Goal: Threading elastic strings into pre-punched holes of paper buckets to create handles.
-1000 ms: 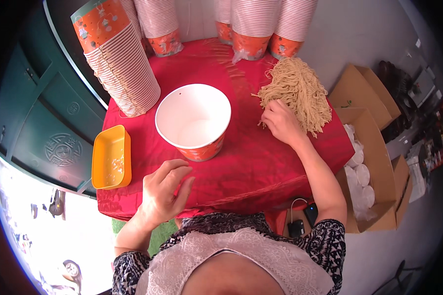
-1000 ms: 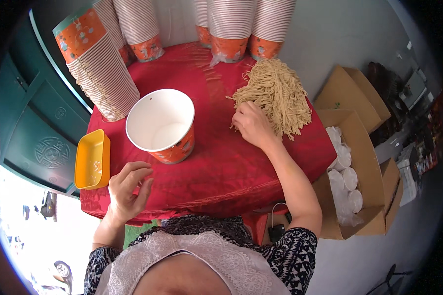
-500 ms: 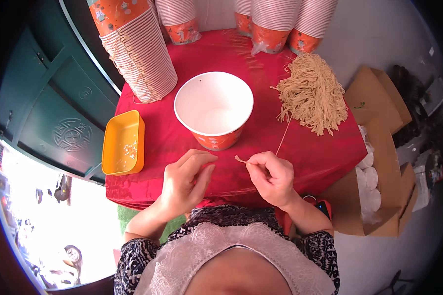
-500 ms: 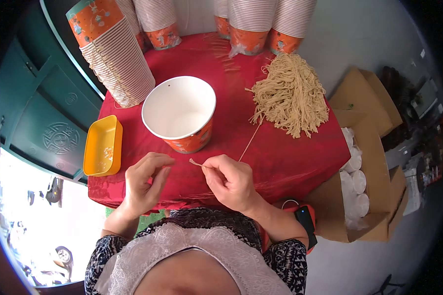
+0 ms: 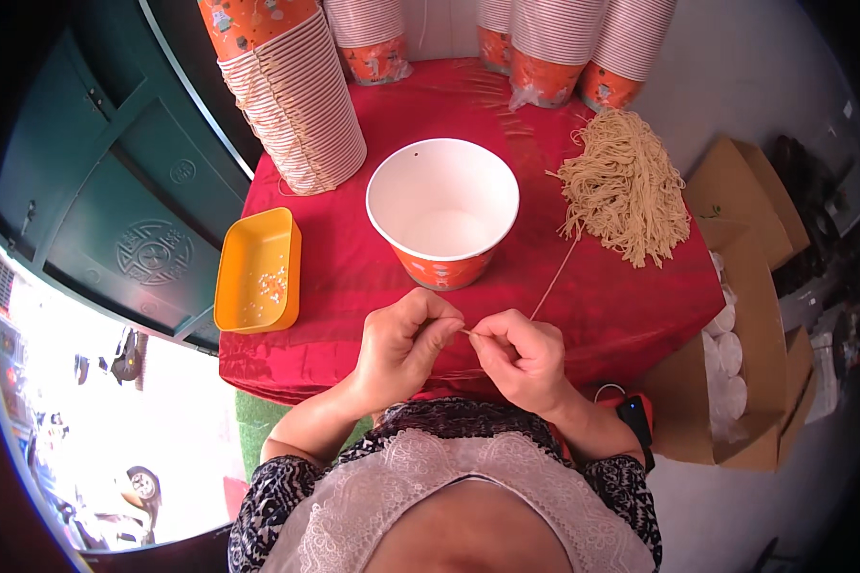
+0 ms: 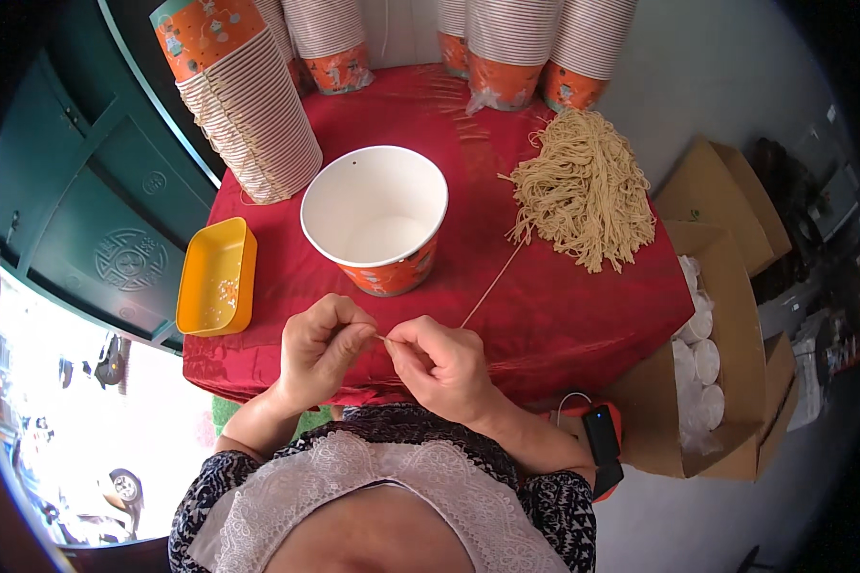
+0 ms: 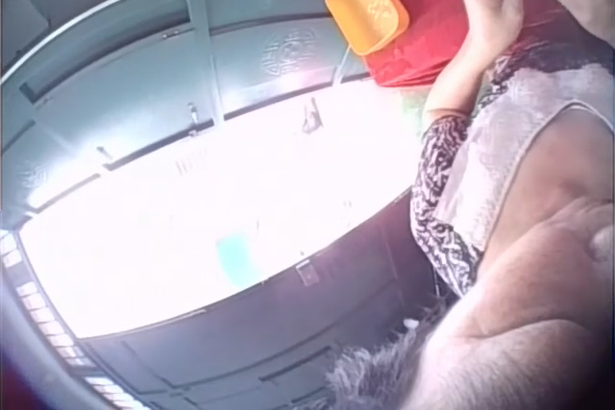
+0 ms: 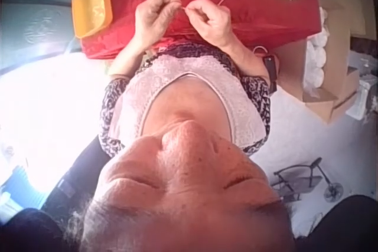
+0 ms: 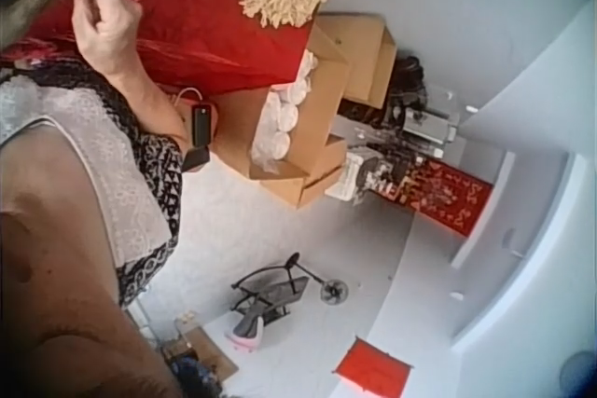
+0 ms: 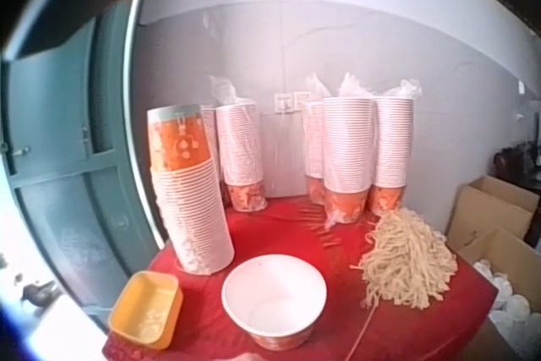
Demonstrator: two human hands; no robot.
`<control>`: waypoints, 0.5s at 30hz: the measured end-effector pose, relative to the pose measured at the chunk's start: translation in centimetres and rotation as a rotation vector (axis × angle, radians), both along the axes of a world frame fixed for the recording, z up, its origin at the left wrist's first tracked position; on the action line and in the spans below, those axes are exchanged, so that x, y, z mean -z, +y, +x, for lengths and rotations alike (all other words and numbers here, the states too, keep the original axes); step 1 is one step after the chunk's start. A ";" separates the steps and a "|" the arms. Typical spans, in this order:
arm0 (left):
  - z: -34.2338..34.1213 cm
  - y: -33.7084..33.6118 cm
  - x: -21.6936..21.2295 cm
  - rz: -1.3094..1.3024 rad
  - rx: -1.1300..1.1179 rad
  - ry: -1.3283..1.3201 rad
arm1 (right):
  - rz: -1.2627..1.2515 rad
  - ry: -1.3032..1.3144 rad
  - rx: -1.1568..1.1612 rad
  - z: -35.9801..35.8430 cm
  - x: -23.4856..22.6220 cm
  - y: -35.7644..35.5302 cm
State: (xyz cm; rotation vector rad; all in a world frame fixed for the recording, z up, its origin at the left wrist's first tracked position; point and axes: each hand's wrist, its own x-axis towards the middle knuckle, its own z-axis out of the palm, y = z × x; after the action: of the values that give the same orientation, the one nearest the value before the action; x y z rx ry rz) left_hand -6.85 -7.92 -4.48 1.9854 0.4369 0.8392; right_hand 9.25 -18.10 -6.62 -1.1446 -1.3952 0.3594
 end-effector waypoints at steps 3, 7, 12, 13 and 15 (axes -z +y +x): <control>0.5 0.0 0.2 0.207 -0.060 -0.050 | -0.017 0.049 0.005 -0.9 0.3 0.3; 1.0 -0.1 0.5 0.376 -0.149 -0.077 | 0.032 0.003 0.054 -1.1 0.6 0.8; 0.7 1.6 1.2 0.422 -0.480 -0.048 | 0.088 -0.003 0.162 -0.6 0.2 0.9; 0.2 2.1 1.2 0.274 -0.474 -0.084 | 0.116 -0.011 0.207 -0.3 0.3 1.2; -0.1 2.5 0.9 0.297 -0.480 -0.105 | 0.136 -0.025 0.280 0.3 0.5 1.9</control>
State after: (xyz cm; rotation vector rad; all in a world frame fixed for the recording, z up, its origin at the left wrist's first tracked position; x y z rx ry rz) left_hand -6.91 -5.43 -5.43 2.1234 0.7825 1.3664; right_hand 9.53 -16.25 -7.10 -1.2145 -1.2403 0.0499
